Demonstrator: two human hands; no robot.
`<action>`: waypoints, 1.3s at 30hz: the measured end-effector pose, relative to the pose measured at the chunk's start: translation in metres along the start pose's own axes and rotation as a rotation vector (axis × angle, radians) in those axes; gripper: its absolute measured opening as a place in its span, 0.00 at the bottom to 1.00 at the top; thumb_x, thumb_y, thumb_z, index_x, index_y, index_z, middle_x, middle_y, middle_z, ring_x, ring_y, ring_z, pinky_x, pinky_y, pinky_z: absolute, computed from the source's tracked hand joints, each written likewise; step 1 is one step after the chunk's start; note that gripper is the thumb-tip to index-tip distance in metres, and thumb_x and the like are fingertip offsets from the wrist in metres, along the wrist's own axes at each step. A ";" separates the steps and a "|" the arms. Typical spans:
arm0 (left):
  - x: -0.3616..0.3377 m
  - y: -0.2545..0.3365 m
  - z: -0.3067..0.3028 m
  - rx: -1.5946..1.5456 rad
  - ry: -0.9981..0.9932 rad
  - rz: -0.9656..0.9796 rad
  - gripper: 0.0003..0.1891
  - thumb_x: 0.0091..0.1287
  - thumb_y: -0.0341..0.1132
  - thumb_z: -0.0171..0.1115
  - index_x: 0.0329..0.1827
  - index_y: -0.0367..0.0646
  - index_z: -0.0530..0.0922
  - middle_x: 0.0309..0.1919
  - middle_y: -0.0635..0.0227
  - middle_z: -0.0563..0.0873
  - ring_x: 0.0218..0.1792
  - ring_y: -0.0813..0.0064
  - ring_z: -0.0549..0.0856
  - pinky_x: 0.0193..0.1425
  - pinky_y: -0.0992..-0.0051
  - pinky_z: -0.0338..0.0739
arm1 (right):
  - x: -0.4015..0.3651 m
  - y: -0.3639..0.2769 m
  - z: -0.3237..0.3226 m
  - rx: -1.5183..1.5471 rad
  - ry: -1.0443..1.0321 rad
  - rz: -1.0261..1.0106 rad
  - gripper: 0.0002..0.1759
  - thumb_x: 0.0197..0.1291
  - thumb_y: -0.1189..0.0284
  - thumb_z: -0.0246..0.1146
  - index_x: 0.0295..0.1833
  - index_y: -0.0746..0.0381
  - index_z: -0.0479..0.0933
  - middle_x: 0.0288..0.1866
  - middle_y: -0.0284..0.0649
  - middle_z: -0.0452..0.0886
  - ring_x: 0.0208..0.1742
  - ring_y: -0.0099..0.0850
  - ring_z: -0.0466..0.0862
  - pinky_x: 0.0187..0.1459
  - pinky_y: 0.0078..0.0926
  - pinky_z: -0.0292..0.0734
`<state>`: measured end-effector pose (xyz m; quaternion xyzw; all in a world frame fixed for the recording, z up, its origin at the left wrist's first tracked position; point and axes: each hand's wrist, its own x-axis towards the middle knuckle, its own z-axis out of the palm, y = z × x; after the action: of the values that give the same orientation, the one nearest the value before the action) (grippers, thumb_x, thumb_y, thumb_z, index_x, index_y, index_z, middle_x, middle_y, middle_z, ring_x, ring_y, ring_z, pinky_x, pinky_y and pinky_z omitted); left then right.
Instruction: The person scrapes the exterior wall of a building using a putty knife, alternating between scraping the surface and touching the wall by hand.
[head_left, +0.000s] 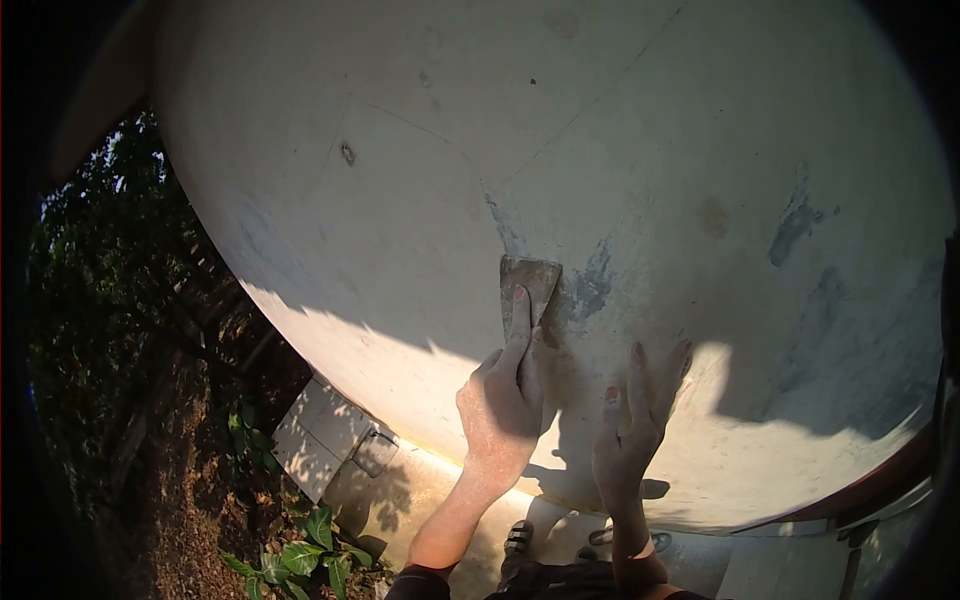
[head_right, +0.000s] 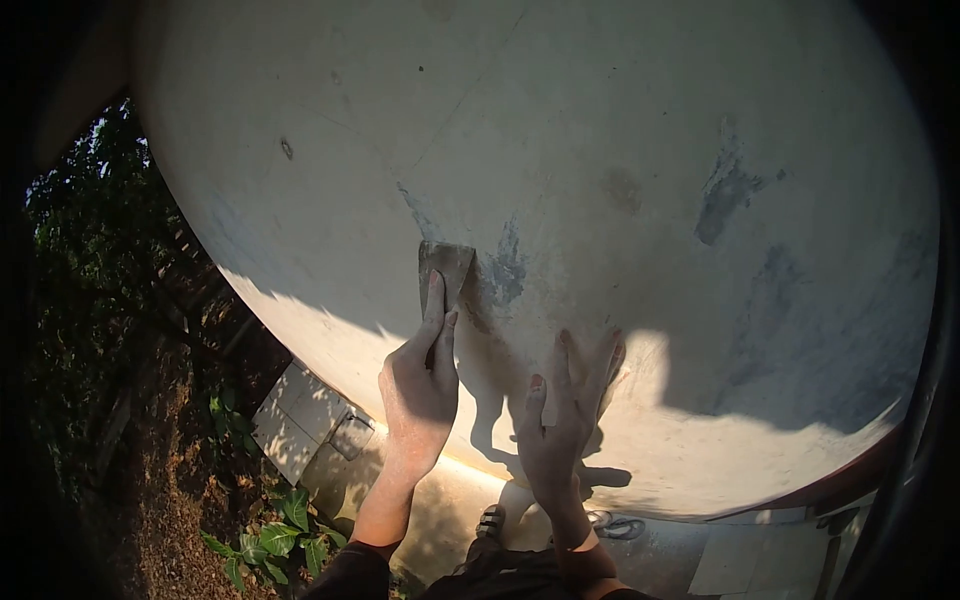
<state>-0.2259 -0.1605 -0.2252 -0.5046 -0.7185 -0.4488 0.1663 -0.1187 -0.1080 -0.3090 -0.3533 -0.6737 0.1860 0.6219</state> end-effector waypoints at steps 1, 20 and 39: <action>0.010 0.006 -0.003 -0.010 0.058 0.024 0.21 0.76 0.30 0.53 0.72 0.46 0.71 0.18 0.47 0.68 0.21 0.85 0.62 0.23 0.76 0.65 | 0.000 0.000 0.000 -0.025 -0.008 0.000 0.29 0.63 0.75 0.58 0.72 0.62 0.70 0.82 0.59 0.47 0.81 0.60 0.47 0.76 0.58 0.47; 0.007 0.006 -0.009 0.015 0.034 0.026 0.21 0.75 0.30 0.55 0.71 0.47 0.72 0.20 0.44 0.69 0.21 0.86 0.61 0.23 0.76 0.62 | -0.001 0.007 0.013 -0.332 -0.079 -0.001 0.42 0.63 0.63 0.63 0.79 0.64 0.55 0.81 0.63 0.41 0.81 0.62 0.42 0.75 0.67 0.40; 0.036 0.028 -0.026 0.084 0.091 0.027 0.20 0.76 0.31 0.54 0.71 0.47 0.72 0.19 0.48 0.64 0.22 0.85 0.60 0.22 0.76 0.63 | -0.001 0.002 0.011 -0.321 -0.053 -0.012 0.39 0.63 0.65 0.62 0.78 0.61 0.59 0.81 0.61 0.41 0.82 0.60 0.42 0.76 0.66 0.40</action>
<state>-0.2229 -0.1585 -0.1723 -0.4857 -0.7216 -0.4386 0.2258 -0.1286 -0.1050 -0.3126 -0.4391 -0.7129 0.0817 0.5406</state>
